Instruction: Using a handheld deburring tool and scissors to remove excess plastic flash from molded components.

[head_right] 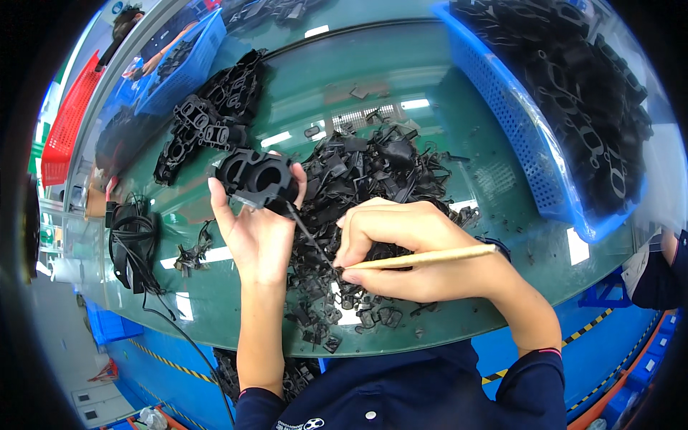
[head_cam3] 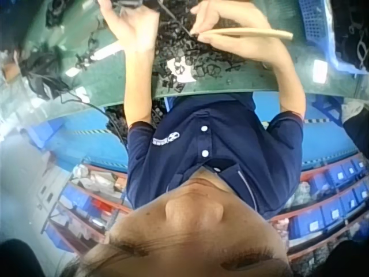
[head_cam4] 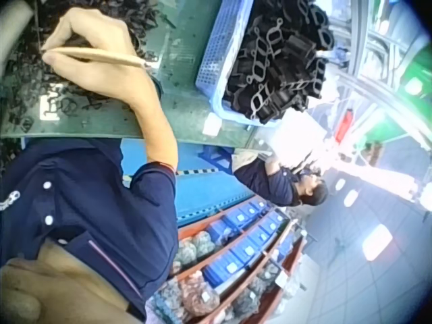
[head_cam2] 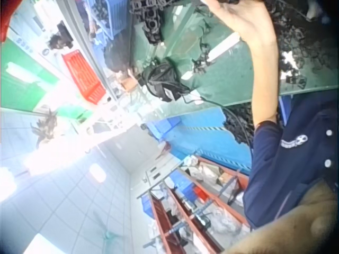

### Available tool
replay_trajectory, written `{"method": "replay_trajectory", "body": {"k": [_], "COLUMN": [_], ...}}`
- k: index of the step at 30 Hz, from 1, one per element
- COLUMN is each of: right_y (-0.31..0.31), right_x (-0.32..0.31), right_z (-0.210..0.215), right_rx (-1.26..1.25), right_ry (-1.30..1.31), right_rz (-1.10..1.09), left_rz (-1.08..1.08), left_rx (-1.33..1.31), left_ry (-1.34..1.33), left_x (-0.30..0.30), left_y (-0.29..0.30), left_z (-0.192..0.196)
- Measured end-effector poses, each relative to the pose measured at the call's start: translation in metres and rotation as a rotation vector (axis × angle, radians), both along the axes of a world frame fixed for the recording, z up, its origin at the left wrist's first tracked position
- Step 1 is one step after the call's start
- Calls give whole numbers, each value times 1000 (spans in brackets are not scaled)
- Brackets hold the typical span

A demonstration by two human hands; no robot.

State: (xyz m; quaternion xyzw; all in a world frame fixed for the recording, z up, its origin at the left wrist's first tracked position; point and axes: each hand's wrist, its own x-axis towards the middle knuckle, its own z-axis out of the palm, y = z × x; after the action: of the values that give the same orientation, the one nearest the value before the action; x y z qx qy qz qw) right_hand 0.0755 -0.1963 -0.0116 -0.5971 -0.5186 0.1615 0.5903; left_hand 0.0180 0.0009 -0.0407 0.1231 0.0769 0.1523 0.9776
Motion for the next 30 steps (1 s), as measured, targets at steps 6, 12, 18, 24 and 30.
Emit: {"method": "replay_trajectory", "body": {"k": [6, 12, 18, 24, 30], "right_y": [-12, 4, 11, 19, 17], "right_x": [12, 15, -10, -14, -13], "right_z": [2, -9, -5, -25, -24], "right_rx": [-132, 159, 4, -82, -213], "right_ry": [170, 56, 324, -82, -259], "right_rz": [172, -469, -606, -577, -623], "left_rz": [15, -2, -58, -73, 14], "left_rx": [147, 272, 323, 418, 662], "left_ry": [51, 131, 137, 180, 223], "left_x": [-3, -2, -5, -10, -12], "left_y": [-13, -22, -31, -41, -46], "left_z": [7, 8, 4, 7, 2]}}
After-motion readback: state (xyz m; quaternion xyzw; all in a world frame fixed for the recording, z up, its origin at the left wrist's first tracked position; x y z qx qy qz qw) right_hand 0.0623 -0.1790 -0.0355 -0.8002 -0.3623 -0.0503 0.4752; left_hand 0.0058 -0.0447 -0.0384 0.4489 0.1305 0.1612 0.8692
